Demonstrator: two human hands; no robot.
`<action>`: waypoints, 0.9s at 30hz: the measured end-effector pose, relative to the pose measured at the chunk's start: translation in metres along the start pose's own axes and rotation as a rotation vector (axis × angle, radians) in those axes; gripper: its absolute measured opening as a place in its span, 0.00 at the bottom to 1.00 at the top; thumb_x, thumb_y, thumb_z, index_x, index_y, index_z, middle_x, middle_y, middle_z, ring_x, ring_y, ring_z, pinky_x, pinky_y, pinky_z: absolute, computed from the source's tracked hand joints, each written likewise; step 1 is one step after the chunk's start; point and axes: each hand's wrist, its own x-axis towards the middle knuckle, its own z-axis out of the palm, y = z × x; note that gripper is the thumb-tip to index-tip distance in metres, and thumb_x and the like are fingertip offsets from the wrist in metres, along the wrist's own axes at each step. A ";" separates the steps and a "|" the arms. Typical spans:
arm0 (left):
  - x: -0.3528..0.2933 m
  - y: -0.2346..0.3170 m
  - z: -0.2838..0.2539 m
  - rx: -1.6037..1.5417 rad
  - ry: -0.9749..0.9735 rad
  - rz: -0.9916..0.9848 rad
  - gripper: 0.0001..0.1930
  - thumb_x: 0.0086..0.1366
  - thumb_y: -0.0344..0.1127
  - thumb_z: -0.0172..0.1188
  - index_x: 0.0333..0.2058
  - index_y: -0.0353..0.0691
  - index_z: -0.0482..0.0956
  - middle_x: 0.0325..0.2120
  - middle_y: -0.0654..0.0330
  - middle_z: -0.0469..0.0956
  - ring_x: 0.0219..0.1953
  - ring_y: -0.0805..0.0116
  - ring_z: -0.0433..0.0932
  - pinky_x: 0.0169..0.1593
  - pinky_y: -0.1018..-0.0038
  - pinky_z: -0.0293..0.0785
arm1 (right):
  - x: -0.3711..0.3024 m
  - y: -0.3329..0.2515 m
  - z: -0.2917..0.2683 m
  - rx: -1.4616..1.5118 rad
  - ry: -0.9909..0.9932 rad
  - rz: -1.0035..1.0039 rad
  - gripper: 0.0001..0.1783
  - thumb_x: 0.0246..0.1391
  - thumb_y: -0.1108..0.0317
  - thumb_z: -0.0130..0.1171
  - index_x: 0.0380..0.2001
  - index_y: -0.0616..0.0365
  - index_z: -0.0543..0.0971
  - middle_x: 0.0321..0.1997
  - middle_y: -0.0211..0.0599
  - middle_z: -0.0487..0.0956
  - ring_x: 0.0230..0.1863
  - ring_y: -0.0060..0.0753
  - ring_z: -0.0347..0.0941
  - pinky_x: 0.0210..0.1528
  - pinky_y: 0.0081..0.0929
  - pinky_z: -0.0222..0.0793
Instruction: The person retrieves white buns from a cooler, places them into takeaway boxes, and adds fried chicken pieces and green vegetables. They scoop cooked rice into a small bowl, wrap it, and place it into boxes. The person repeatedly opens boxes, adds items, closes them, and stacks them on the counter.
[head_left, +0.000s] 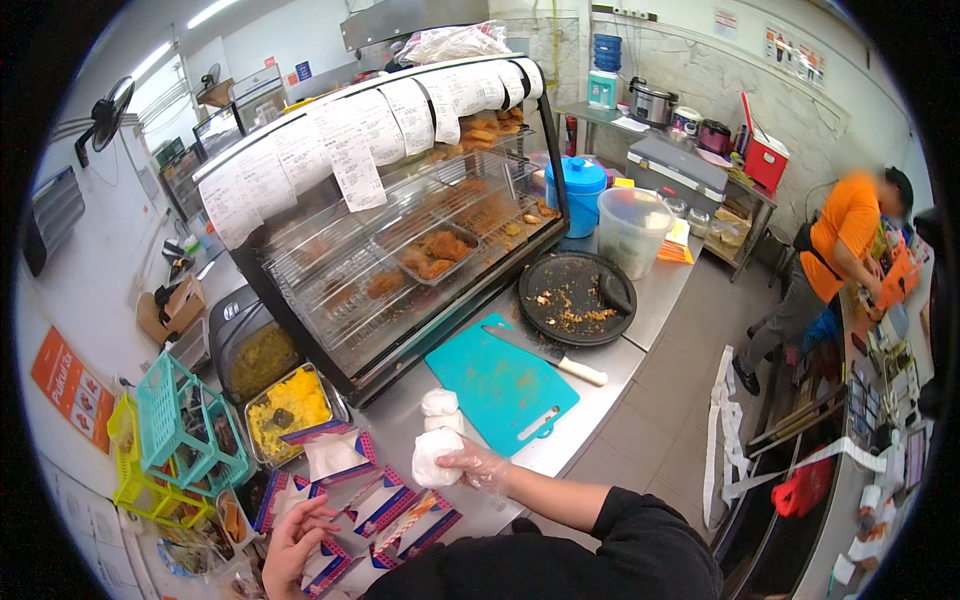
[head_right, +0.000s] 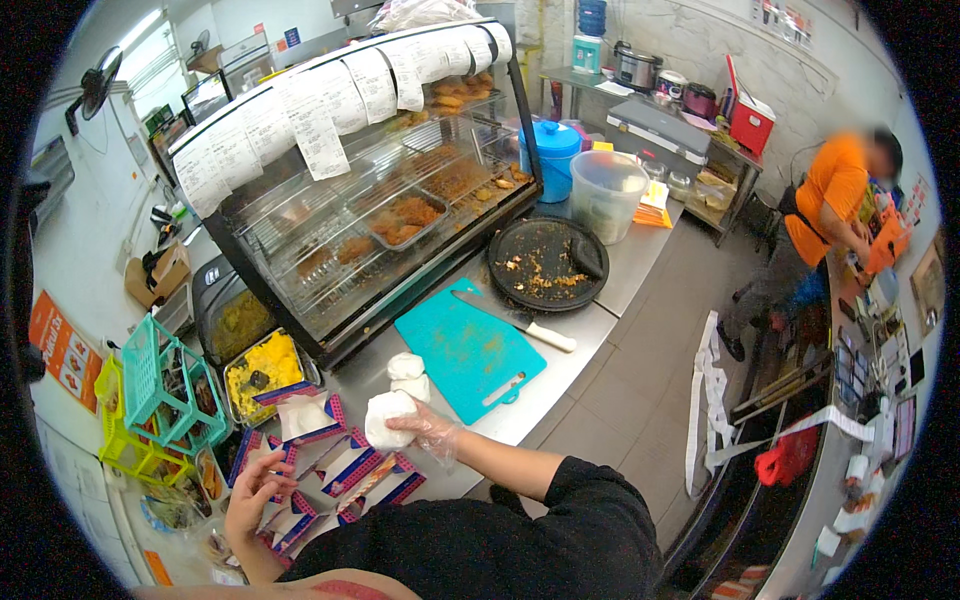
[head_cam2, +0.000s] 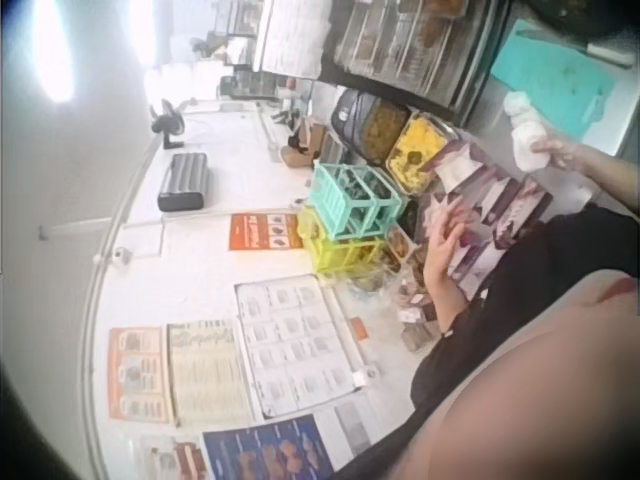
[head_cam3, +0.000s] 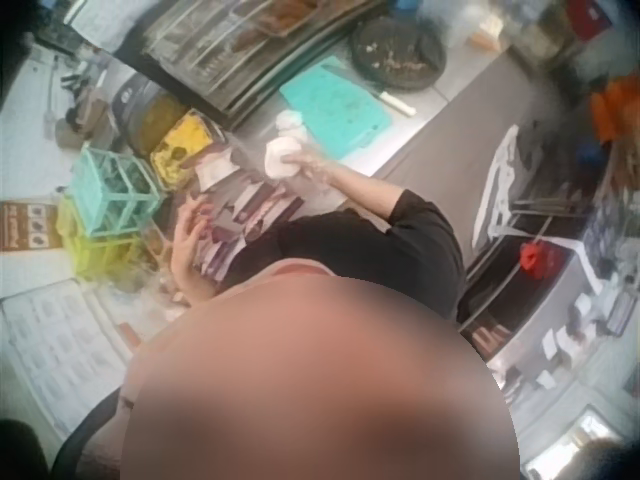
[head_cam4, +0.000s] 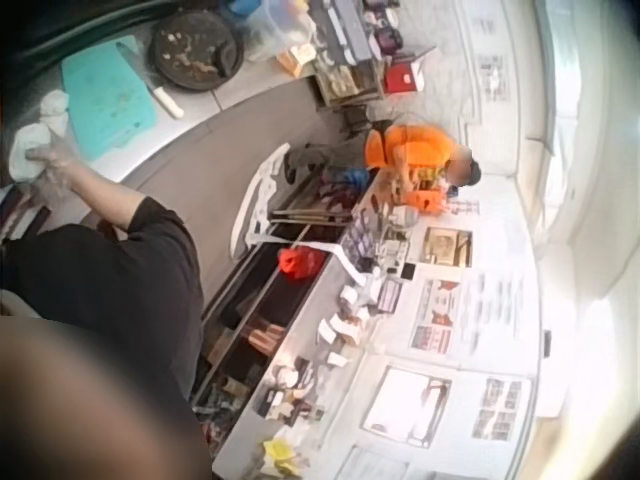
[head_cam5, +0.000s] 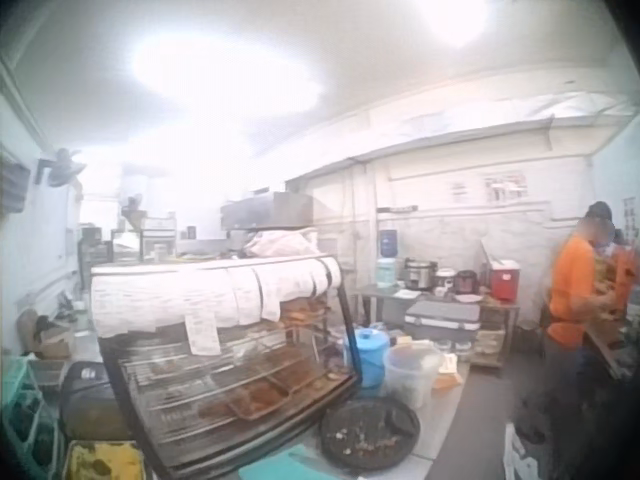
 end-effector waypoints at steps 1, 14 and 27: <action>0.001 0.001 0.008 0.013 0.018 -0.019 0.28 0.67 0.34 0.60 0.63 0.33 0.68 0.49 0.54 0.78 0.46 0.63 0.82 0.47 0.70 0.78 | -0.003 -0.010 -0.007 -0.009 0.016 0.013 0.40 0.51 0.72 0.72 0.65 0.53 0.65 0.60 0.33 0.75 0.63 0.36 0.71 0.67 0.40 0.68; -0.169 -0.086 -0.053 0.410 0.689 -0.571 0.11 0.61 0.32 0.65 0.40 0.32 0.84 0.30 0.59 0.84 0.34 0.74 0.79 0.40 0.77 0.74 | 0.001 -0.015 0.005 -0.015 -0.187 0.307 0.44 0.48 0.59 0.76 0.64 0.55 0.65 0.59 0.37 0.75 0.62 0.37 0.73 0.66 0.41 0.70; -0.182 -0.276 -0.009 1.003 0.841 0.072 0.13 0.56 0.38 0.69 0.39 0.43 0.81 0.38 0.55 0.81 0.48 0.49 0.75 0.59 0.56 0.66 | 0.004 0.093 0.143 -0.573 -0.311 0.713 0.29 0.50 0.59 0.74 0.53 0.58 0.77 0.48 0.36 0.82 0.49 0.29 0.79 0.53 0.30 0.76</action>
